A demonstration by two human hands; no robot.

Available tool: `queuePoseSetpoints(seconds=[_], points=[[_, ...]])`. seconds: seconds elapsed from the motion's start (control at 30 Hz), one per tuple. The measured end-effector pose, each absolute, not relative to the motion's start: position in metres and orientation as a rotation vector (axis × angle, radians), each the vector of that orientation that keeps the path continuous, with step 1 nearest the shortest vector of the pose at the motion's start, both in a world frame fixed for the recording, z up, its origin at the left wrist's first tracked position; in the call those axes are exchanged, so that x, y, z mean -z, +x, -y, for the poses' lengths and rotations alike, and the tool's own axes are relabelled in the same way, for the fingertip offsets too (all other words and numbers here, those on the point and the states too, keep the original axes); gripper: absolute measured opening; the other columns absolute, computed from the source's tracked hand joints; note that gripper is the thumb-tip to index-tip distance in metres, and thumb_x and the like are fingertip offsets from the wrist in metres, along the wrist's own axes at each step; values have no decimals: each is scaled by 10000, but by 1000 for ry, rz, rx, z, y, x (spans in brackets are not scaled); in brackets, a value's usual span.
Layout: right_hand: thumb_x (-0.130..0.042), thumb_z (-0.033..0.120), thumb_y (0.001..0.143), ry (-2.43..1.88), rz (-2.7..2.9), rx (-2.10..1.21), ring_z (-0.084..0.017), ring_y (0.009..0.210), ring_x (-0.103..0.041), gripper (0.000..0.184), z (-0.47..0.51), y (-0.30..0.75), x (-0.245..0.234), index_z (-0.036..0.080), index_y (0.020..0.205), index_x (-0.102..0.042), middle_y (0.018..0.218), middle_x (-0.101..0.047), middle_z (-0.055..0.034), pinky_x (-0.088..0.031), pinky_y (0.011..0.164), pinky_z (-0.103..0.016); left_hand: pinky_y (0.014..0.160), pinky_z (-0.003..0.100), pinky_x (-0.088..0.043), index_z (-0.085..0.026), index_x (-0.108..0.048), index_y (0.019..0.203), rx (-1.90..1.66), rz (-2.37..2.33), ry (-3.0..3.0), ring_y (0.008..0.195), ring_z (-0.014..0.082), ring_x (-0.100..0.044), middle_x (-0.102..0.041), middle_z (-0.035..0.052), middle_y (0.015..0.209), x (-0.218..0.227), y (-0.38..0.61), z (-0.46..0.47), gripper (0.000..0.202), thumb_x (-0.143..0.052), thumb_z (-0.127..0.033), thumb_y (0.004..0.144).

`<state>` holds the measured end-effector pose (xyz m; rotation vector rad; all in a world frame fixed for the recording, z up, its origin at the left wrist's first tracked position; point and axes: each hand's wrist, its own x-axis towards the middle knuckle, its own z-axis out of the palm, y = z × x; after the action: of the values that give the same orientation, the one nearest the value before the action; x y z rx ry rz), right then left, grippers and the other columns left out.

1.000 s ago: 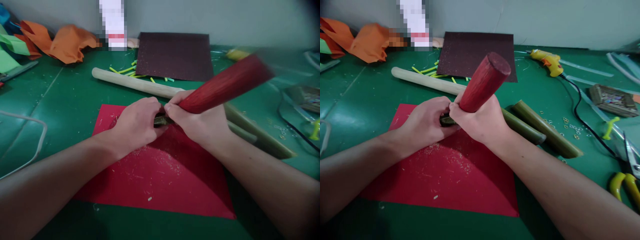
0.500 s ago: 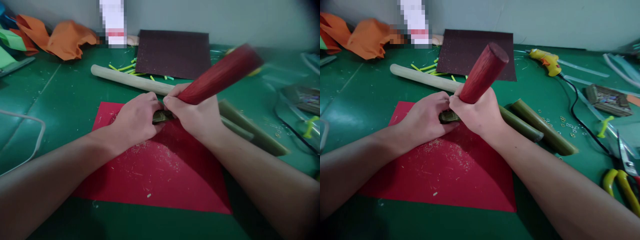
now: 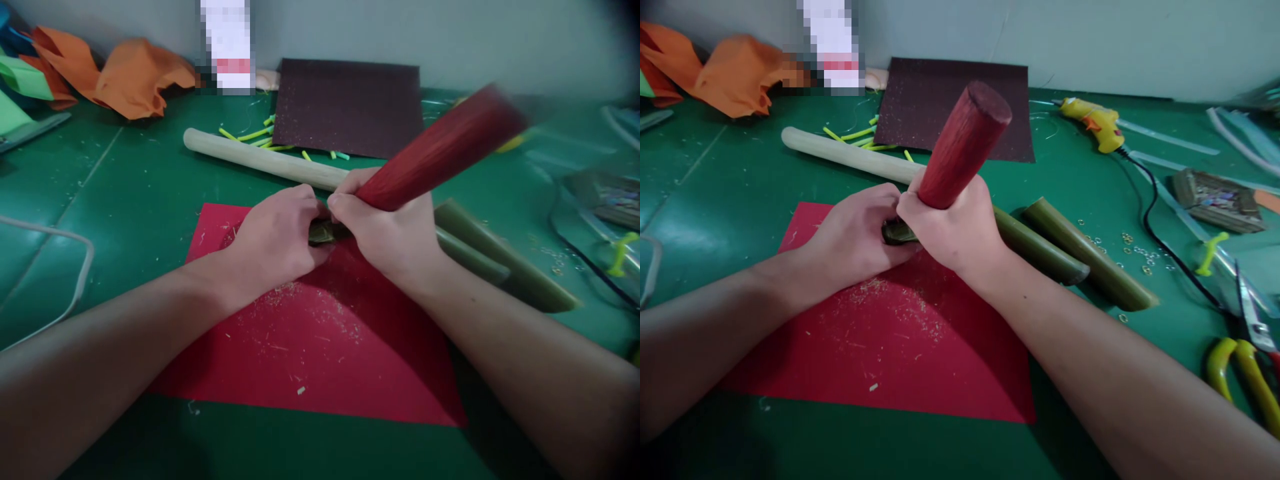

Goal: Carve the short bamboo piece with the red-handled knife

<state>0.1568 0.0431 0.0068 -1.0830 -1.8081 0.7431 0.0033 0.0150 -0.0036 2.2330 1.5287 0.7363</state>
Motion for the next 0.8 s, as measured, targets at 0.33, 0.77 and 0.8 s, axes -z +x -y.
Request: queuePoseSetpoints(seconds=[0.33, 0.77, 0.8], points=[[-632, 78, 776, -980, 1680, -799, -124, 538, -472, 317, -44, 157, -1, 233, 543, -483, 552, -475, 26, -459, 535, -316, 600, 342, -380, -185, -606, 772, -756, -1532, 2357, 781, 206, -580, -604, 45, 836, 5, 3, -12, 109, -675, -269, 777], [-660, 108, 751, -877, 1703, -772, -139, 576, -545, 249, -38, 163, 2, 236, 570, -545, 602, -562, 20, -488, 573, -327, 568, 330, -317, -185, -544, 728, -755, -1540, 2369, 731, 172, -520, -553, 28, 784, 3, 5, -10, 141, -660, -233, 792], [-662, 110, 752, -879, 1702, -768, -140, 573, -544, 253, -38, 162, 3, 237, 568, -543, 598, -559, 19, -490, 572, -328, 569, 330, -321, -185, -554, 736, -754, -1540, 2371, 732, 173, -523, -559, 29, 789, 4, 5, -10, 129, -661, -232, 791]])
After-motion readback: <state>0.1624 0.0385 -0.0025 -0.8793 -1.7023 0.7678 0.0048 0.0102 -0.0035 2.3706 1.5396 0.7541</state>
